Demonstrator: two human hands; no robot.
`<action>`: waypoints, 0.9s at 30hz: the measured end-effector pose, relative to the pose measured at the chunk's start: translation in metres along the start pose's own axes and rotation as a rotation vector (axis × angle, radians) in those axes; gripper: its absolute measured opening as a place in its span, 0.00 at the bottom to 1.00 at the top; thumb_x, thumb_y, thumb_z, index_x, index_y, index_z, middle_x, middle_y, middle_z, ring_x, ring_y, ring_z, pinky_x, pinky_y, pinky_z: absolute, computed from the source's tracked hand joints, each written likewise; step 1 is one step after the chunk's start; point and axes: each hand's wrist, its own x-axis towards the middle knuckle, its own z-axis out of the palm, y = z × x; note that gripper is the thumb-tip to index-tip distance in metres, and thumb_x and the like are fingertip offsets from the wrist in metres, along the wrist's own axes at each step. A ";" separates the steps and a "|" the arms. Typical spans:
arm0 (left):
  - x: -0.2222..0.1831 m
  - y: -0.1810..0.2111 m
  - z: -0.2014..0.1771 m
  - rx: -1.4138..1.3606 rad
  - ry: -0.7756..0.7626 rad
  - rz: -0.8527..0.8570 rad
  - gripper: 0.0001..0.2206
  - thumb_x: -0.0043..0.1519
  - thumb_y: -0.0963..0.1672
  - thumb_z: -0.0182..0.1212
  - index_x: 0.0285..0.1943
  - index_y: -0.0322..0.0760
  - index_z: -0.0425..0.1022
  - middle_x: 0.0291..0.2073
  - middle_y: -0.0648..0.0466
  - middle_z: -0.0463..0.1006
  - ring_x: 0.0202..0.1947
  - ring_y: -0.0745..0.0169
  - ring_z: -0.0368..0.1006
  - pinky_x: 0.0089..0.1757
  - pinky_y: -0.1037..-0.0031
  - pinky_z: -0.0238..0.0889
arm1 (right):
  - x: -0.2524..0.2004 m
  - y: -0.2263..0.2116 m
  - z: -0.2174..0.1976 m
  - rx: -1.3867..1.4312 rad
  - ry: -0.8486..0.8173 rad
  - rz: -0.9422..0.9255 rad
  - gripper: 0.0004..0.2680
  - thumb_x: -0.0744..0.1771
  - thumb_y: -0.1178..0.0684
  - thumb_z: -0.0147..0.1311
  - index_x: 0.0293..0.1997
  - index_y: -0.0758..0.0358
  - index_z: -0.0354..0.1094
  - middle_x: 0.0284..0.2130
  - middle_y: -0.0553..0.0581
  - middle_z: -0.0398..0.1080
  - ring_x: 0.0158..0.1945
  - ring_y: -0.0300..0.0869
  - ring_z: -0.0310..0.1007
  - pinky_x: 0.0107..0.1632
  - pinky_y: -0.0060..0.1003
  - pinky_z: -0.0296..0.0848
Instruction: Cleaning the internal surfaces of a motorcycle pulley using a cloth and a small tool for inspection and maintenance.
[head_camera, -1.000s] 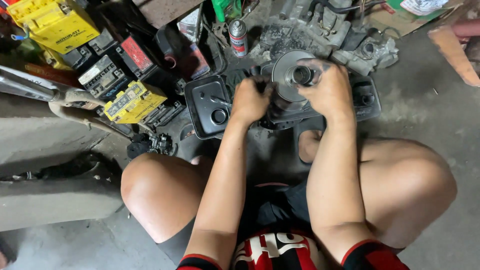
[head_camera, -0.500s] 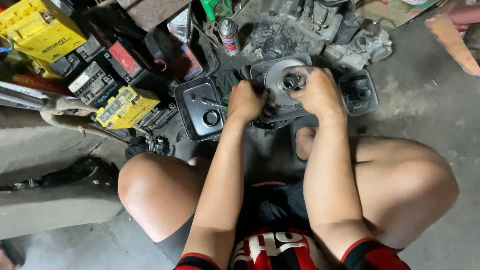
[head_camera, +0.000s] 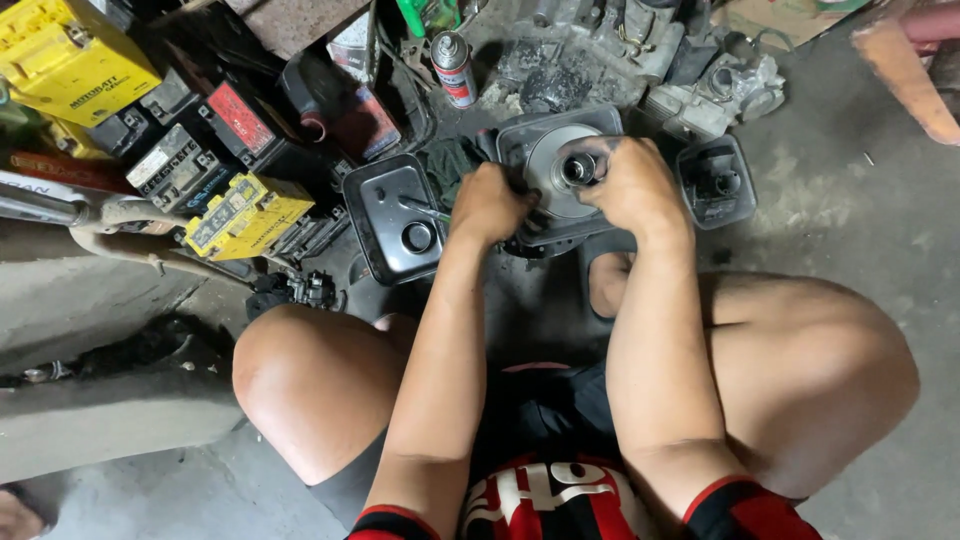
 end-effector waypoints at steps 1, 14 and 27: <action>0.000 0.001 -0.001 -0.001 0.000 0.000 0.16 0.57 0.47 0.68 0.50 0.34 0.83 0.47 0.37 0.83 0.55 0.36 0.77 0.52 0.51 0.73 | 0.000 0.000 -0.001 0.000 0.000 0.000 0.16 0.60 0.55 0.67 0.52 0.47 0.78 0.36 0.58 0.78 0.48 0.55 0.78 0.50 0.55 0.77; -0.006 0.007 -0.002 -0.006 -0.034 -0.006 0.19 0.57 0.47 0.69 0.52 0.26 0.80 0.46 0.33 0.82 0.53 0.33 0.78 0.51 0.50 0.73 | -0.007 -0.012 -0.004 -0.013 -0.009 -0.001 0.17 0.61 0.57 0.66 0.54 0.49 0.77 0.39 0.62 0.78 0.51 0.57 0.78 0.51 0.55 0.77; 0.008 -0.001 0.011 -0.018 0.010 -0.009 0.19 0.57 0.47 0.68 0.51 0.27 0.81 0.45 0.34 0.82 0.52 0.33 0.78 0.50 0.48 0.74 | 0.006 0.003 0.010 -0.011 -0.032 0.093 0.18 0.61 0.55 0.65 0.58 0.43 0.75 0.41 0.60 0.79 0.54 0.53 0.76 0.55 0.52 0.77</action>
